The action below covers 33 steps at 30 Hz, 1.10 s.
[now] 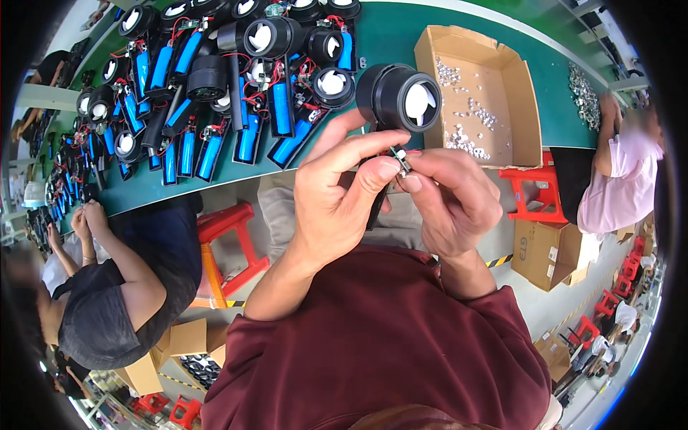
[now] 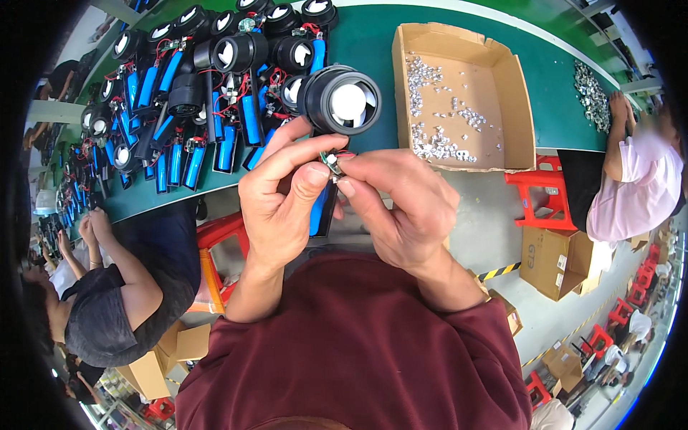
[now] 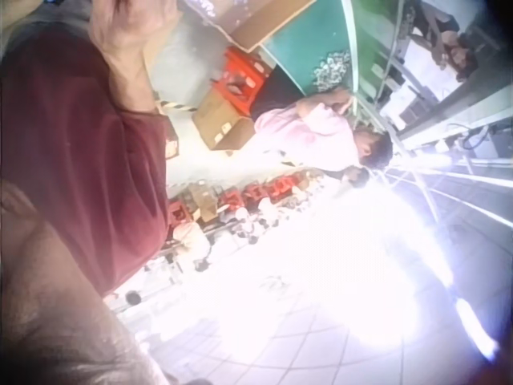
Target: Assembling handheld electronic devices by connecting internal components and wires at a factory workbench.
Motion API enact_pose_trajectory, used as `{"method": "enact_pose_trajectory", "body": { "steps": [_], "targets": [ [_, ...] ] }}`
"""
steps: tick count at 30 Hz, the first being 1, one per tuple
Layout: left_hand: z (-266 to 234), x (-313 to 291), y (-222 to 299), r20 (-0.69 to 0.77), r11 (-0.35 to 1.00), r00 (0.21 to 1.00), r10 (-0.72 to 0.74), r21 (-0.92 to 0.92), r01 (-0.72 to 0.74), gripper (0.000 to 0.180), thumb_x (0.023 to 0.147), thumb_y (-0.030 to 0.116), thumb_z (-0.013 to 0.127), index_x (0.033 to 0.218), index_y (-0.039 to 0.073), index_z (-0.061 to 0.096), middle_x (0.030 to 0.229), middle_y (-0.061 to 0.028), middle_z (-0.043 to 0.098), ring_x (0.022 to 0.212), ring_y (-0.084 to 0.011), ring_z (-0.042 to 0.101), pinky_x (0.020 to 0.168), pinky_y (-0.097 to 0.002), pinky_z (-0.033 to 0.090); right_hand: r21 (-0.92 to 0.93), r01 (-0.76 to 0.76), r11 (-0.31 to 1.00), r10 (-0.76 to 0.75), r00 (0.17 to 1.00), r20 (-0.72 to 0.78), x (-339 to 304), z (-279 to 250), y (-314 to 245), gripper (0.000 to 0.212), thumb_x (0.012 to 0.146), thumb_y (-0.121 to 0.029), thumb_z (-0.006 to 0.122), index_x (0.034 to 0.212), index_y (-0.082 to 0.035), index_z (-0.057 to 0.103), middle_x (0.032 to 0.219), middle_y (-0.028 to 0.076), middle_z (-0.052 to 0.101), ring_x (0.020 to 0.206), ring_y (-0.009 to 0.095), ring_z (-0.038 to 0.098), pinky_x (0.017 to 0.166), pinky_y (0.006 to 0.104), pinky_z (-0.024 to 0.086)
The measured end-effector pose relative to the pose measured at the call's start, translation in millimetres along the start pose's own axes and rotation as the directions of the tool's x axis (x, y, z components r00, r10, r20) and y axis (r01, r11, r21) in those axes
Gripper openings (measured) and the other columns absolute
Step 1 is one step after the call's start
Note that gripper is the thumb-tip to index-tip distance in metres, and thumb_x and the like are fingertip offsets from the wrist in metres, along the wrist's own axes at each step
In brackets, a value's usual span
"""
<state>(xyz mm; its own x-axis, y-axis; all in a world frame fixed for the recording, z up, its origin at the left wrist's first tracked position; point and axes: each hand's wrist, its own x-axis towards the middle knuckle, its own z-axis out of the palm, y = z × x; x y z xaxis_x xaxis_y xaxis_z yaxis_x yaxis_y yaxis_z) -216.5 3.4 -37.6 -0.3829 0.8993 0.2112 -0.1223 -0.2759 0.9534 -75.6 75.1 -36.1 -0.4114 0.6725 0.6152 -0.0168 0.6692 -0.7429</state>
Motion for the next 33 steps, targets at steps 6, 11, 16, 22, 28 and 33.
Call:
{"method": "enact_pose_trajectory", "body": {
  "steps": [6, 11, 16, 22, 28, 33],
  "targets": [
    [-6.3, 2.5, -4.4, 0.073, 0.982, 0.997, 0.005, -0.190, 0.009, 0.023, 0.096, 0.013, 0.070, 0.112, -0.004, 0.070, 0.124, -0.0150, 0.054, 0.081, -0.0141, 0.068, 0.055, -0.0224, 0.056, -0.058, 0.034, 0.998, -0.031, 0.998, 0.057, -0.4, -2.1, -7.6, 0.018, 0.079, 0.004, 0.079, 0.096, 0.003, 0.073, 0.087, 0.013, 0.072, 0.073, 0.022, 0.070, 0.061, 0.0295, 0.055],
    [-6.5, -0.6, -6.0, 0.100, 0.968, 0.995, -0.024, -0.247, 0.048, 0.025, 0.093, 0.013, 0.073, 0.111, -0.003, 0.070, 0.127, -0.0147, 0.052, 0.083, -0.0151, 0.068, 0.054, -0.0233, 0.057, -0.052, 0.049, 0.997, -0.046, 0.997, 0.061, -3.4, -3.4, -6.3, 0.019, 0.079, 0.002, 0.079, 0.096, 0.002, 0.072, 0.086, 0.012, 0.071, 0.071, 0.022, 0.070, 0.060, 0.0298, 0.055],
    [-5.4, -0.6, -6.8, 0.103, 0.958, 0.995, -0.013, -0.284, 0.042, 0.024, 0.092, 0.012, 0.074, 0.111, -0.003, 0.069, 0.127, -0.0146, 0.052, 0.083, -0.0156, 0.068, 0.054, -0.0235, 0.057, -0.048, 0.097, 0.994, -0.093, 0.993, 0.076, -0.3, -6.3, -4.1, 0.017, 0.080, 0.001, 0.079, 0.095, 0.002, 0.072, 0.084, 0.012, 0.071, 0.069, 0.021, 0.070, 0.057, 0.0293, 0.054],
    [-5.7, -2.2, -4.9, 0.125, 0.954, 0.992, -0.006, -0.296, 0.043, 0.024, 0.092, 0.011, 0.074, 0.111, -0.004, 0.069, 0.127, -0.0154, 0.052, 0.084, -0.0163, 0.069, 0.053, -0.0240, 0.058, -0.047, 0.055, 0.997, -0.050, 0.993, 0.105, 2.1, -10.6, -11.0, 0.015, 0.080, -0.001, 0.079, 0.094, 0.001, 0.072, 0.080, 0.010, 0.070, 0.066, 0.020, 0.069, 0.056, 0.0287, 0.053],
    [-4.8, -7.4, -2.8, 0.089, 0.960, 0.993, -0.081, -0.262, 0.102, 0.028, 0.093, 0.013, 0.073, 0.114, -0.005, 0.068, 0.130, -0.0166, 0.052, 0.085, -0.0157, 0.069, 0.055, -0.0232, 0.058, 0.019, -0.003, 1.000, 0.001, 0.995, 0.104, 0.2, -7.3, -3.7, 0.014, 0.082, -0.001, 0.079, 0.094, 0.001, 0.072, 0.081, 0.010, 0.070, 0.068, 0.019, 0.069, 0.057, 0.0280, 0.053],
    [-6.3, -8.3, -5.0, 0.083, 0.978, 0.996, -0.013, -0.204, 0.030, 0.031, 0.093, 0.011, 0.073, 0.118, -0.006, 0.067, 0.134, -0.0176, 0.051, 0.086, -0.0152, 0.068, 0.057, -0.0225, 0.057, 0.008, -0.022, 1.000, 0.021, 0.995, 0.097, 2.6, -6.7, -6.3, 0.015, 0.082, -0.001, 0.078, 0.095, 0.001, 0.072, 0.083, 0.011, 0.071, 0.070, 0.020, 0.069, 0.059, 0.0287, 0.053]
  ]
}}
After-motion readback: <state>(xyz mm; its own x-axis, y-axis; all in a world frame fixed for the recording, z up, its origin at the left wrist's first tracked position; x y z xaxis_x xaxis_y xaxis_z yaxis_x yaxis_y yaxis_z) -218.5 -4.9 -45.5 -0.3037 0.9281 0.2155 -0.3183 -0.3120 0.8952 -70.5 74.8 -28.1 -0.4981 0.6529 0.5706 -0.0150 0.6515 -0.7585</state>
